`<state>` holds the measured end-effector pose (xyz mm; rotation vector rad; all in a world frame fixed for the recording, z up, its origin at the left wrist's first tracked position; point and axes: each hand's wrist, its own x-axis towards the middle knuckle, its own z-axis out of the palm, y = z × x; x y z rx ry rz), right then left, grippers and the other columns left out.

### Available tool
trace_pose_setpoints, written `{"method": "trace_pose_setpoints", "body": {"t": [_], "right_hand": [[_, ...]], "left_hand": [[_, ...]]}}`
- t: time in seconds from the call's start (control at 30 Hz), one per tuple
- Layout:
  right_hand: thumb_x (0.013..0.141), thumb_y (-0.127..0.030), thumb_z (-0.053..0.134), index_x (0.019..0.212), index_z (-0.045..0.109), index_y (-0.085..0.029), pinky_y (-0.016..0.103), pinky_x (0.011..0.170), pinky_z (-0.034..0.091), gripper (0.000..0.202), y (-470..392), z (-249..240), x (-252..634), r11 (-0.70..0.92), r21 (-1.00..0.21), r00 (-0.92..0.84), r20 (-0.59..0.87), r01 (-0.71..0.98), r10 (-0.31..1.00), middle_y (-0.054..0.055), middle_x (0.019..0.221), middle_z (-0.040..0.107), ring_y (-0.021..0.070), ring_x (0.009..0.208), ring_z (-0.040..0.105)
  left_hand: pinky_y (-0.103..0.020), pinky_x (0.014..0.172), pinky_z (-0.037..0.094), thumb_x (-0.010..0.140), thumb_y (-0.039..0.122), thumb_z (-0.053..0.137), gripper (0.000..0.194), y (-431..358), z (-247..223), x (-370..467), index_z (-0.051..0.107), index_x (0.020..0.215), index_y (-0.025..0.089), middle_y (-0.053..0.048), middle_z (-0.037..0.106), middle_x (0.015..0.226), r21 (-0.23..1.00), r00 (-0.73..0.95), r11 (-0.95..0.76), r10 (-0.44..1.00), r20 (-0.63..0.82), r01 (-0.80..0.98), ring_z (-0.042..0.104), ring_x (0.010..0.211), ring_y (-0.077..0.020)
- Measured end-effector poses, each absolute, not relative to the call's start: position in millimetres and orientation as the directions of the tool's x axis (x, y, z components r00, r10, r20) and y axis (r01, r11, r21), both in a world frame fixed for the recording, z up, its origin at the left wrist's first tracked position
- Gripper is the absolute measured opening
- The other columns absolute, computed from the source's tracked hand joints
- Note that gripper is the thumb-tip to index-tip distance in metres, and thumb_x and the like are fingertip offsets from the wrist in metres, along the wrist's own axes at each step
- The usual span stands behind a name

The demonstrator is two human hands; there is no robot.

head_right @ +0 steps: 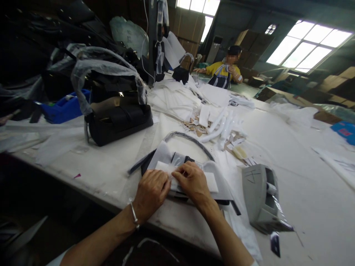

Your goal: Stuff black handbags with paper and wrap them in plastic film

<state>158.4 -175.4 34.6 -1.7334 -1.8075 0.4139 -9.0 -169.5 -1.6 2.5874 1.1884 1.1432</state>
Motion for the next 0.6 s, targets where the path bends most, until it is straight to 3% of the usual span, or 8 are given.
{"method": "trace_pose_setpoints", "body": {"t": [0.23, 0.33, 0.43, 0.6], "right_hand": [[0.079, -0.027, 0.067, 0.067, 0.063, -0.022, 0.029, 0.065, 0.042, 0.013, -171.6, 22.5, 160.4, 0.009, -0.620, 0.099, 0.139, 0.785, 0.985, 0.000, 0.071, 0.062, 0.0169, 0.070, 0.057], [0.080, -0.027, 0.066, 0.068, 0.062, -0.022, 0.029, 0.065, 0.041, 0.014, -172.0, 22.3, 159.9, 0.026, -0.610, 0.095, 0.165, 0.792, 0.982, 0.000, 0.070, 0.061, 0.0171, 0.070, 0.057], [0.081, -0.027, 0.064, 0.070, 0.062, -0.022, 0.029, 0.066, 0.041, 0.013, -172.4, 22.0, 159.6, 0.037, -0.606, 0.086, 0.173, 0.795, 0.981, 0.000, 0.071, 0.061, 0.0172, 0.070, 0.057], [0.081, -0.026, 0.063, 0.070, 0.062, -0.022, 0.029, 0.066, 0.042, 0.012, -173.7, 20.1, 159.3, 0.020, -0.595, 0.113, 0.185, 0.804, 0.976, 0.000, 0.072, 0.061, 0.0171, 0.070, 0.057]], "left_hand": [[-0.036, 0.073, 0.043, 0.096, 0.014, 0.047, 0.014, -166.8, -1.7, -11.2, 0.053, 0.084, 0.018, -0.001, 0.059, 0.075, 0.359, 0.427, -0.702, 0.679, 0.598, 0.615, 0.057, 0.073, -0.0181], [-0.037, 0.087, 0.046, 0.096, 0.011, 0.047, 0.014, -168.0, -0.4, -18.9, 0.058, 0.103, 0.015, -0.008, 0.066, 0.100, 0.309, 0.473, -0.787, 0.582, 0.662, 0.535, 0.062, 0.097, -0.0198], [-0.041, 0.104, 0.042, 0.095, 0.009, 0.048, 0.020, -174.7, 1.7, -23.6, 0.059, 0.110, 0.014, -0.012, 0.063, 0.123, 0.242, 0.519, -0.848, 0.488, 0.702, 0.471, 0.053, 0.122, -0.0244], [-0.040, 0.100, 0.046, 0.096, 0.016, 0.046, 0.026, -189.8, 0.8, -16.7, 0.059, 0.119, 0.011, -0.010, 0.068, 0.111, 0.197, 0.612, -0.860, 0.479, 0.629, 0.470, 0.061, 0.109, -0.0237]]}}
